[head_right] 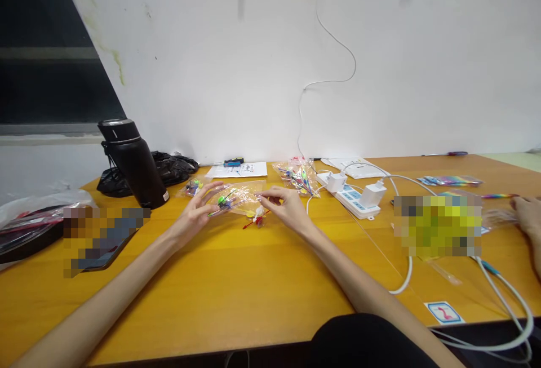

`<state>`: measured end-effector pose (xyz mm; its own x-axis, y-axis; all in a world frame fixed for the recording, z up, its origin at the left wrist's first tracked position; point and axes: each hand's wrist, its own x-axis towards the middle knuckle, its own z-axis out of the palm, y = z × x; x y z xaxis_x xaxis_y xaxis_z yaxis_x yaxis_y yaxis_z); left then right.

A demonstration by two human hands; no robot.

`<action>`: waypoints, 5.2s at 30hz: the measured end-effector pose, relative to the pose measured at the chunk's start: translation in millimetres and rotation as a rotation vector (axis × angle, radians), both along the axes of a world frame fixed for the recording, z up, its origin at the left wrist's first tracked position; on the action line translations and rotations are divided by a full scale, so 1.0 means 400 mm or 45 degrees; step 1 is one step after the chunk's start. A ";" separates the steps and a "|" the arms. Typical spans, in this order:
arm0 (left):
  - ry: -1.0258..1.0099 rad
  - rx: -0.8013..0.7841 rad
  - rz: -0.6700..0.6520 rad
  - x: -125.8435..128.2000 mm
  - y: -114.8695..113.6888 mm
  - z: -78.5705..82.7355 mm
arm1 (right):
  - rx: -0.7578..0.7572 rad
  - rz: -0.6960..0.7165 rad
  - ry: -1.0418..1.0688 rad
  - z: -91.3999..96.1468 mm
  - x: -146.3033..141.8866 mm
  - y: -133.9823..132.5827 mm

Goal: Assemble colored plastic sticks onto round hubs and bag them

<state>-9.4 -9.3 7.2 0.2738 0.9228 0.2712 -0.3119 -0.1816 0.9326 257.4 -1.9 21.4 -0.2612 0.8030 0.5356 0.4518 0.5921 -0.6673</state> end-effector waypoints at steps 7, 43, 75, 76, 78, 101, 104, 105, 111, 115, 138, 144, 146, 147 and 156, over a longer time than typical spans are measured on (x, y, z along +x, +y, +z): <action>0.055 0.010 -0.121 0.005 -0.002 -0.014 | -0.058 0.271 -0.031 -0.005 -0.002 0.000; 0.105 -0.070 -0.246 0.012 -0.018 -0.013 | 0.103 0.423 -0.339 -0.027 0.014 0.018; -0.027 -0.045 -0.143 -0.004 -0.003 -0.004 | -0.183 0.211 0.278 -0.018 -0.011 0.008; -0.043 -0.041 -0.125 -0.007 0.000 -0.004 | -0.193 0.198 0.300 -0.018 -0.010 0.010; -0.061 -0.039 -0.082 -0.015 0.006 -0.004 | -0.206 0.167 0.348 -0.018 -0.008 0.015; -0.092 -0.155 0.561 -0.068 0.064 -0.010 | -0.519 0.133 0.237 -0.053 0.043 0.073; -0.091 -0.148 0.522 -0.068 0.064 -0.015 | -0.544 0.221 0.124 -0.056 0.038 0.064; -0.090 -0.140 0.506 -0.068 0.064 -0.017 | -0.536 0.236 0.103 -0.055 0.037 0.062; -0.084 -0.082 0.392 -0.065 0.060 -0.016 | -0.435 0.218 -0.023 -0.052 0.036 0.056; -0.117 -0.078 0.328 -0.054 0.048 0.000 | -0.311 0.149 -0.112 -0.045 0.032 0.051; -0.075 -0.164 -0.027 -0.012 0.000 0.012 | 0.003 0.141 0.153 -0.030 0.000 0.022; -0.077 -0.263 0.075 -0.011 0.018 -0.006 | 0.032 0.125 0.123 -0.023 0.000 0.016; -0.069 -0.264 0.084 -0.009 0.025 -0.014 | 0.041 0.116 0.119 -0.020 -0.001 0.014; -0.073 -0.258 0.081 -0.009 0.027 -0.017 | 0.044 0.112 0.120 -0.019 -0.001 0.014; -0.058 -0.279 0.051 -0.019 0.036 -0.034 | 0.062 0.118 0.181 -0.013 -0.005 0.007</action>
